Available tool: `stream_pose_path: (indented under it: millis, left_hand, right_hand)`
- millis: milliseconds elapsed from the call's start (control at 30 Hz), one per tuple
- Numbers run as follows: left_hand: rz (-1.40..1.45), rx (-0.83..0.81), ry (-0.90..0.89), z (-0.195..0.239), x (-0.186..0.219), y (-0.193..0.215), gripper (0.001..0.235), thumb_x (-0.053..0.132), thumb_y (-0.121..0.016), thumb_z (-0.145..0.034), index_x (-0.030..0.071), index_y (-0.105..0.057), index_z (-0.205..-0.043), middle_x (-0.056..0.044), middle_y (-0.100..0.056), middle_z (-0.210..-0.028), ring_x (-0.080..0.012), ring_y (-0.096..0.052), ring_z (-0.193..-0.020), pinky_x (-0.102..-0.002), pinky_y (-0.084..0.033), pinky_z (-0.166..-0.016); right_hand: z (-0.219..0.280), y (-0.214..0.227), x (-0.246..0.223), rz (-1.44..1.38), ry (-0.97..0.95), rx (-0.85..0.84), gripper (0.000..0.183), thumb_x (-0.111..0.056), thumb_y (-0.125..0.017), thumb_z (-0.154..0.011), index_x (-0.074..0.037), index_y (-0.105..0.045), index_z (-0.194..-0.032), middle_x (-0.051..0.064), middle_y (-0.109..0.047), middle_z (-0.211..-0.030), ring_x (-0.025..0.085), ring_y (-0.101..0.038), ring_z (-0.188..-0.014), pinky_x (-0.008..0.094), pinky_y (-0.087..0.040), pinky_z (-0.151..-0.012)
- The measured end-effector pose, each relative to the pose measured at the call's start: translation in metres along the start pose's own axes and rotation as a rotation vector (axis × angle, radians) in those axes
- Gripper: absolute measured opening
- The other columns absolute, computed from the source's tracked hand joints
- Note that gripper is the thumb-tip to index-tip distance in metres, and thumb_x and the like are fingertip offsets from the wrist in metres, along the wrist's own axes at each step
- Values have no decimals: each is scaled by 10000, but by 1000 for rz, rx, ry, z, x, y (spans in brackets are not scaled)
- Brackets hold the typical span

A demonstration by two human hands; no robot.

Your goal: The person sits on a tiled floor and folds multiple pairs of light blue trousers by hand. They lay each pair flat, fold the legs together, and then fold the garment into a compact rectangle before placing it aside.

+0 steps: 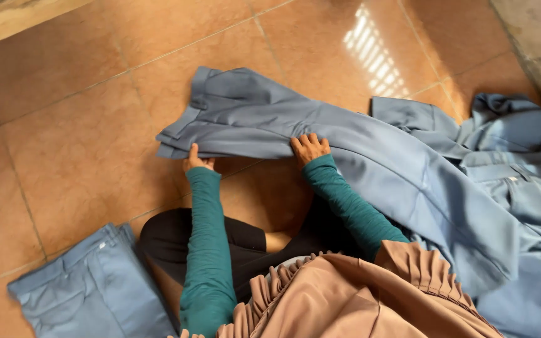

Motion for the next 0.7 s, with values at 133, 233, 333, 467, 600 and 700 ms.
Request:
stream_pose_path:
  millis: [133, 233, 333, 467, 600, 700]
  left_hand:
    - [161, 171, -33, -17, 49, 86, 916, 201, -961, -790, 174, -380, -1498, -323, -274, -1550, -529, -301, -1447, -654, -480, -1051]
    - [248, 211, 50, -22, 43, 131, 915, 238, -976, -752, 142, -414, -1468, -318, -340, -1511, -498, -362, -1415, -618, -511, -1043]
    - [302, 105, 227, -19, -1, 120, 895, 354, -973, -714, 80, -478, -1408, -296, -446, -1435, -469, -446, -1350, -583, -509, -1061]
    - [384, -136, 539, 10, -78, 77, 956, 563, -964, -647, -29, -594, -1301, -253, -637, -1298, -414, -596, -1233, -521, -505, -1094]
    - [181, -170, 548, 99, -115, 21, 1002, 516, -975, -705, 30, -455, -1411, -210, -503, -1390, -349, -470, -1338, -468, -435, -1166]
    - [-13, -82, 451, 110, -103, 0, 949, 592, -761, -867, 88, -337, -1551, -250, -405, -1505, -334, -369, -1454, -451, -281, -1253]
  right_hand:
    - [11, -28, -52, -112, 49, -207, 139, -225, -655, -797, -259, -605, -922, -15, -615, -854, 244, -600, -912, 420, -459, -701]
    - [19, -54, -84, -205, 76, -450, 233, -242, -634, -789, -248, -616, -1021, -6, -674, -947, 253, -621, -993, 428, -469, -773]
    - [25, -85, -104, -287, 69, -695, 349, -269, -612, -809, -278, -608, -1159, -5, -709, -1088, 249, -643, -1100, 429, -497, -880]
    - [29, -116, -113, -329, 30, -907, 436, -312, -627, -834, -306, -596, -1269, 6, -700, -1256, 262, -638, -1234, 446, -508, -1013]
    - [27, -89, -104, -314, 7, -838, 477, -313, -657, -842, -321, -573, -1312, -26, -683, -1298, 229, -644, -1239, 432, -524, -1004]
    - [31, -62, -90, -312, 32, -799, 599, -291, -658, -841, -339, -488, -1414, -7, -628, -1352, 230, -581, -1314, 460, -486, -1033]
Point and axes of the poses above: each hand's wrist, its own z-axis away from the middle knuckle, its own y-axis out of the back of the hand, x = y × z, the point moved 8 cm from there along -z, towards the middle knuckle
